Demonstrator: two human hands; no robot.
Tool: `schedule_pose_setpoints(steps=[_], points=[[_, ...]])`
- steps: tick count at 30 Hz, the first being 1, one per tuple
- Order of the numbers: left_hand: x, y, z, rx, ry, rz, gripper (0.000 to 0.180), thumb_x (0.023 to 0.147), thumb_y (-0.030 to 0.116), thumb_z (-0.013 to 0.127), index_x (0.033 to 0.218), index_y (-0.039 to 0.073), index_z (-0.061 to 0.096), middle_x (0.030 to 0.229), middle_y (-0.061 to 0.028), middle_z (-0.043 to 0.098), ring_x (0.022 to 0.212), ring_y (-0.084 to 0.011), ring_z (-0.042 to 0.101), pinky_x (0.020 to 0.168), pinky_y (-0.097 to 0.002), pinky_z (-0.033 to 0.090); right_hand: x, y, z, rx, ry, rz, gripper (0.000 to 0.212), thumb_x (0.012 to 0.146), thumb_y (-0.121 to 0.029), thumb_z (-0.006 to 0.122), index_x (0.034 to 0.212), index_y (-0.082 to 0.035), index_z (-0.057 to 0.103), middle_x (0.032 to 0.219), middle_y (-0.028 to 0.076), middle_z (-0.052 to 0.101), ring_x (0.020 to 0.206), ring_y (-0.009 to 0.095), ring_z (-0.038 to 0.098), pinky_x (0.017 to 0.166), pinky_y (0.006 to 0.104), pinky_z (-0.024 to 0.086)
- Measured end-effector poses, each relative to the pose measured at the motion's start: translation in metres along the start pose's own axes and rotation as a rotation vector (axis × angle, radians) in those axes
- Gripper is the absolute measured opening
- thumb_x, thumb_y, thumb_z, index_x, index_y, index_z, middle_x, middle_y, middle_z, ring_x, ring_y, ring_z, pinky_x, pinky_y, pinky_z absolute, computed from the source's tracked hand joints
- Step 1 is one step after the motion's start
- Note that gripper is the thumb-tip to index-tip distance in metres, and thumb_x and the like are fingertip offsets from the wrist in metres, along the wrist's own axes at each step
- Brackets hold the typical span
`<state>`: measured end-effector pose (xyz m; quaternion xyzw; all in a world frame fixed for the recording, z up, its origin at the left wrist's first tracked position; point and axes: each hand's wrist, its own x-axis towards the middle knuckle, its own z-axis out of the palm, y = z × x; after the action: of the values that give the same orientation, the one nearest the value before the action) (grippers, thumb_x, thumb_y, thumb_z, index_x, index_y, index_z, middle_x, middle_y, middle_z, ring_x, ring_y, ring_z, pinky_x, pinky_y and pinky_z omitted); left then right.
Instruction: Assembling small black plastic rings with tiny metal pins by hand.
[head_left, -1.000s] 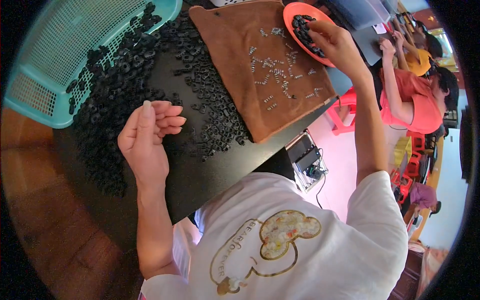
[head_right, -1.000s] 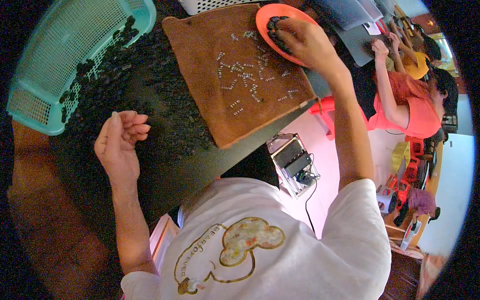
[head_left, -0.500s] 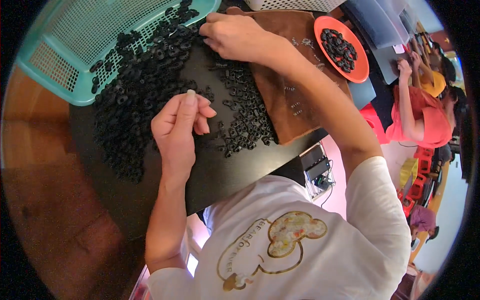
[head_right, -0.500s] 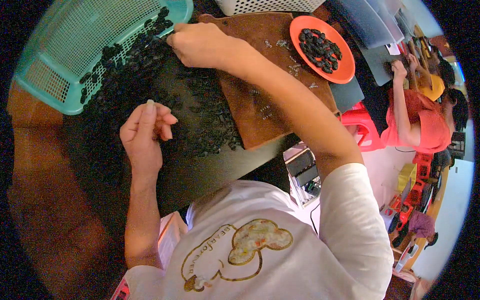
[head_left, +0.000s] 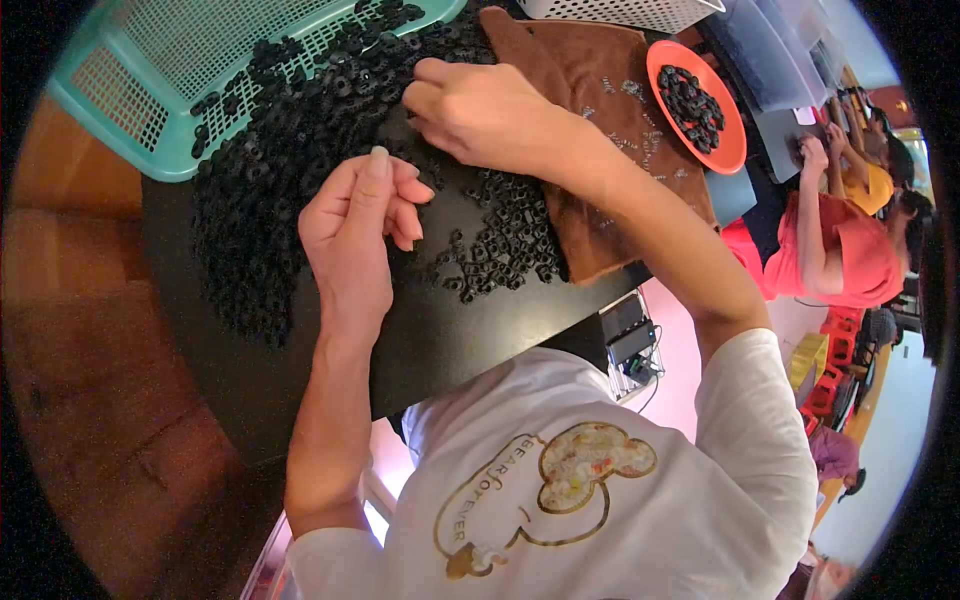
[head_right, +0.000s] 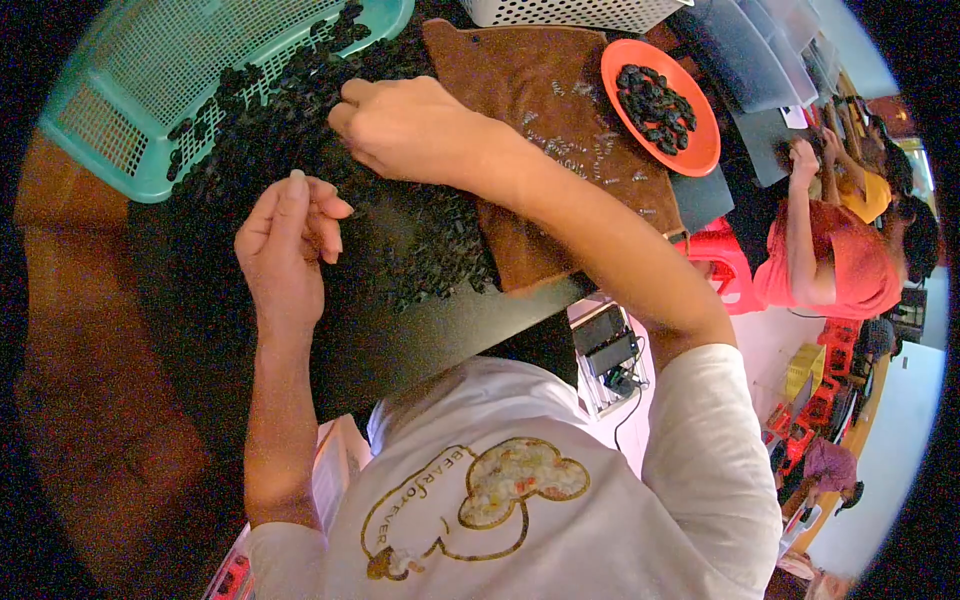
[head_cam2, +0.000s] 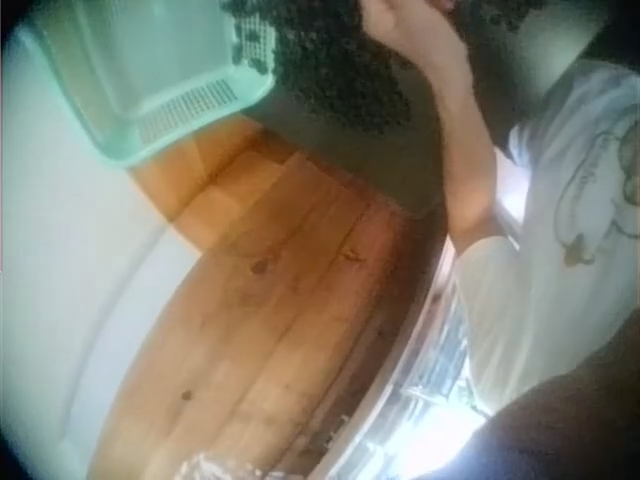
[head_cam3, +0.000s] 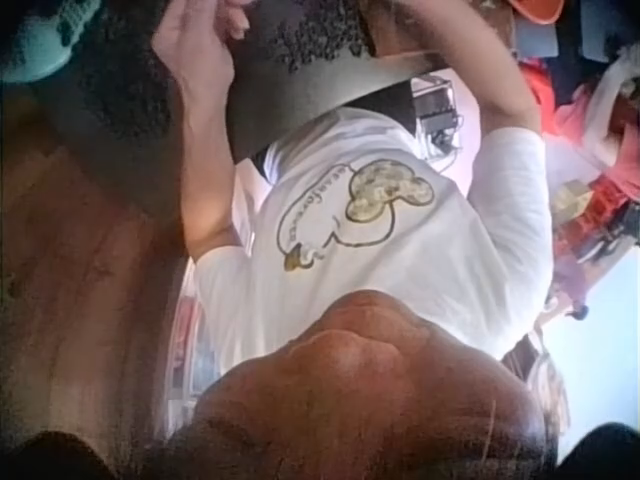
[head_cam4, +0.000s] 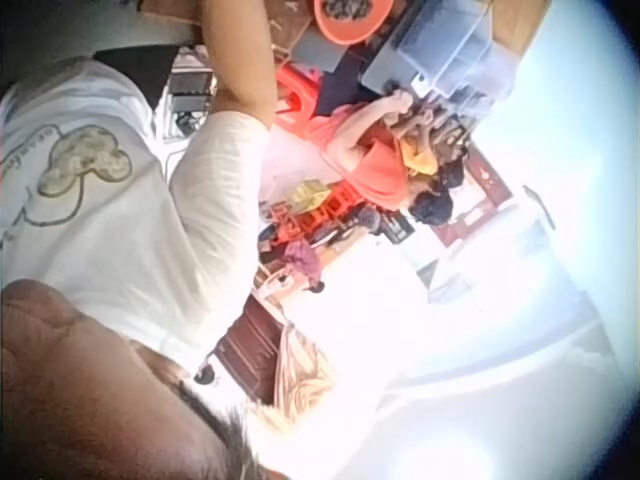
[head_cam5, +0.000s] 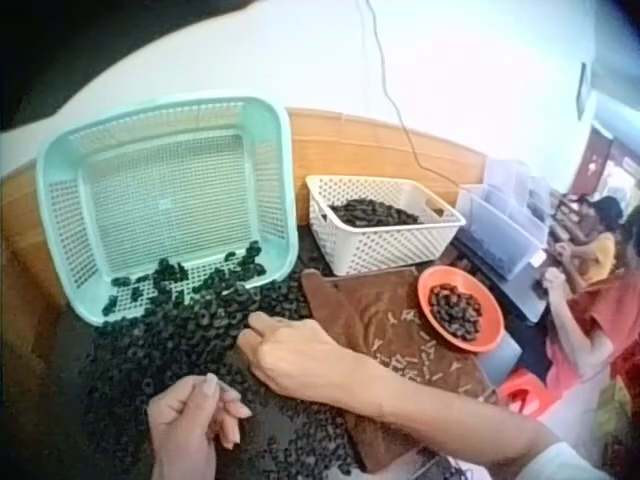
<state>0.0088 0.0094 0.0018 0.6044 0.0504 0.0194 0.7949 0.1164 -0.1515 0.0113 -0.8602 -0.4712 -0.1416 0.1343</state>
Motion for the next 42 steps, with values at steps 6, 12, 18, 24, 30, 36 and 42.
schedule_pose_setpoints(steps=[6,12,18,24,30,36,42], points=[[0.003,0.006,0.0,-0.061,-0.042,-0.178,0.038,0.098,0.035,0.05,0.085,0.001,0.062,0.074,-0.0069,0.064,0.052,-0.007,0.052,0.045,-0.021,0.04,-0.016,-0.025,-0.031,0.22,0.291,-0.059,0.017,0.08,-0.017,0.064,0.085,-0.004,0.055,0.082,0.01,0.052,0.066,0.029,0.06,0.052,0.0397,0.05],[-0.002,0.0,0.001,-0.199,-0.164,-0.125,0.039,0.101,0.034,0.043,0.09,0.001,0.061,0.073,-0.0069,0.063,0.053,-0.0086,0.053,0.047,-0.0215,0.041,-0.025,-0.049,-0.033,0.206,0.235,-0.11,0.017,0.078,-0.014,0.063,0.085,-0.001,0.054,0.083,0.011,0.051,0.072,0.028,0.061,0.054,0.0378,0.052],[-0.001,0.005,0.008,-0.341,-0.196,-0.101,0.029,0.101,0.023,0.043,0.098,-0.001,0.06,0.072,-0.0053,0.06,0.056,-0.0099,0.054,0.048,-0.0222,0.042,-0.035,-0.041,-0.041,0.519,0.309,0.061,0.029,0.081,-0.015,0.066,0.104,0.0,0.058,0.084,0.013,0.055,0.074,0.031,0.06,0.06,0.0383,0.051],[-0.003,-0.002,0.006,-0.487,-0.279,-0.159,0.028,0.101,0.021,0.041,0.101,-0.001,0.059,0.073,-0.0067,0.06,0.056,-0.011,0.054,0.046,-0.0222,0.042,-0.036,-0.045,-0.036,0.463,0.316,-0.003,0.02,0.08,-0.016,0.065,0.093,-0.003,0.059,0.079,0.011,0.054,0.068,0.031,0.06,0.055,0.0396,0.049],[-0.004,-0.006,0.006,-0.473,-0.291,-0.189,0.03,0.102,0.024,0.04,0.1,0.0,0.058,0.074,-0.009,0.061,0.051,-0.0119,0.053,0.043,-0.0223,0.04,-0.039,-0.049,-0.036,0.478,0.335,0.02,0.016,0.08,-0.014,0.065,0.09,-0.003,0.059,0.079,0.01,0.054,0.066,0.031,0.06,0.054,0.039,0.05],[-0.003,-0.008,0.004,-0.504,-0.289,-0.251,0.033,0.102,0.028,0.04,0.099,0.0,0.057,0.077,-0.01,0.062,0.05,-0.0115,0.052,0.042,-0.0216,0.038,-0.045,-0.048,-0.034,0.573,0.34,0.041,0.018,0.081,-0.014,0.064,0.093,-0.003,0.059,0.08,0.011,0.055,0.067,0.032,0.06,0.055,0.0399,0.05],[-0.006,0.0,0.015,-0.43,-0.196,-0.231,0.033,0.101,0.029,0.041,0.099,0.0,0.058,0.077,-0.0091,0.063,0.05,-0.0102,0.052,0.041,-0.0194,0.037,-0.047,-0.054,-0.038,0.637,0.297,0.101,0.018,0.083,-0.016,0.063,0.093,-0.002,0.06,0.08,0.013,0.055,0.07,0.033,0.059,0.057,0.0408,0.049]])
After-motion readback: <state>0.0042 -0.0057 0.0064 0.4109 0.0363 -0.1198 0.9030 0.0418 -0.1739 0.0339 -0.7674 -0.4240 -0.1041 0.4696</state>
